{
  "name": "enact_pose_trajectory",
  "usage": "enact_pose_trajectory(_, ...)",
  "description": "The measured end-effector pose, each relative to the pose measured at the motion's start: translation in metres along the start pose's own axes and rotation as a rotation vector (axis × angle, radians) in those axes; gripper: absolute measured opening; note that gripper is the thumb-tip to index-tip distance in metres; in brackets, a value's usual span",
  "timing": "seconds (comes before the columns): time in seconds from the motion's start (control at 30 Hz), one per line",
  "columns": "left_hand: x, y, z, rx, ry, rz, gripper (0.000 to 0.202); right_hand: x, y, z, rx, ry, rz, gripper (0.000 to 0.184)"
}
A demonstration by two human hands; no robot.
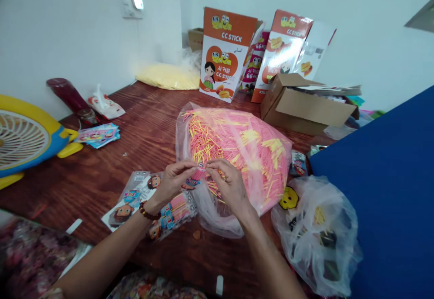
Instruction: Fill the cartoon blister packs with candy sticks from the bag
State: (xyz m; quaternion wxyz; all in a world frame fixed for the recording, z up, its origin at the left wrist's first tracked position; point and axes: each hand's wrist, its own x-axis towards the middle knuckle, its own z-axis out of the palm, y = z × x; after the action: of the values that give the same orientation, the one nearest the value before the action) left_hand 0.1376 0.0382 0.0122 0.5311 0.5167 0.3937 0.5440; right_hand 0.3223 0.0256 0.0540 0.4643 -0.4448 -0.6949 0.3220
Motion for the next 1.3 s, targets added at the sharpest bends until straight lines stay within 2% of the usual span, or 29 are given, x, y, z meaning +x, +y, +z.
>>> enact_pose_trajectory(0.17,-0.003,0.009,-0.008,0.062,0.012,0.095,0.017,0.001,-0.006,0.002,-0.076,0.018,0.003,0.011)
enact_pose_trajectory(0.27,-0.005,0.008,-0.013,0.073,0.018,0.135,0.016,0.003,-0.011,0.009,-0.089,-0.071,-0.025,0.011)
enact_pose_trajectory(0.47,-0.016,0.009,-0.026,-0.001,0.045,0.055,0.017,0.017,-0.022,0.026,-0.184,-0.177,-0.158,0.013)
enact_pose_trajectory(0.63,-0.022,0.012,-0.048,-0.071,0.117,0.008,0.020,0.035,-0.031,0.046,-0.179,-0.207,-0.157,0.015)
enact_pose_trajectory(0.77,-0.027,0.012,-0.073,-0.214,0.033,-0.159,0.031,0.043,-0.036,0.066,-0.113,-0.188,-0.079,0.013)
enact_pose_trajectory(0.87,-0.032,0.015,-0.090,-0.208,-0.104,-0.271,0.034,0.045,-0.036,0.080,-0.075,-0.155,-0.031,0.012)
enact_pose_trajectory(0.93,-0.036,0.018,-0.098,-0.197,-0.124,-0.297,0.031,0.045,-0.036,0.087,-0.055,-0.184,-0.045,0.012)
enact_pose_trajectory(1.07,-0.043,0.024,-0.109,-0.139,-0.066,-0.242,0.028,0.050,-0.043,0.095,-0.053,-0.275,-0.195,0.012)
enact_pose_trajectory(1.13,-0.047,0.026,-0.115,-0.062,-0.079,-0.184,0.026,0.055,-0.051,0.096,-0.049,-0.349,-0.249,0.015)
enact_pose_trajectory(1.23,-0.053,0.029,-0.124,0.041,-0.089,-0.128,0.026,0.064,-0.063,0.100,-0.078,-0.450,-0.246,0.022)
enact_pose_trajectory(1.3,-0.058,0.031,-0.129,0.061,-0.067,-0.118,0.026,0.068,-0.068,0.104,-0.121,-0.470,-0.234,0.023)
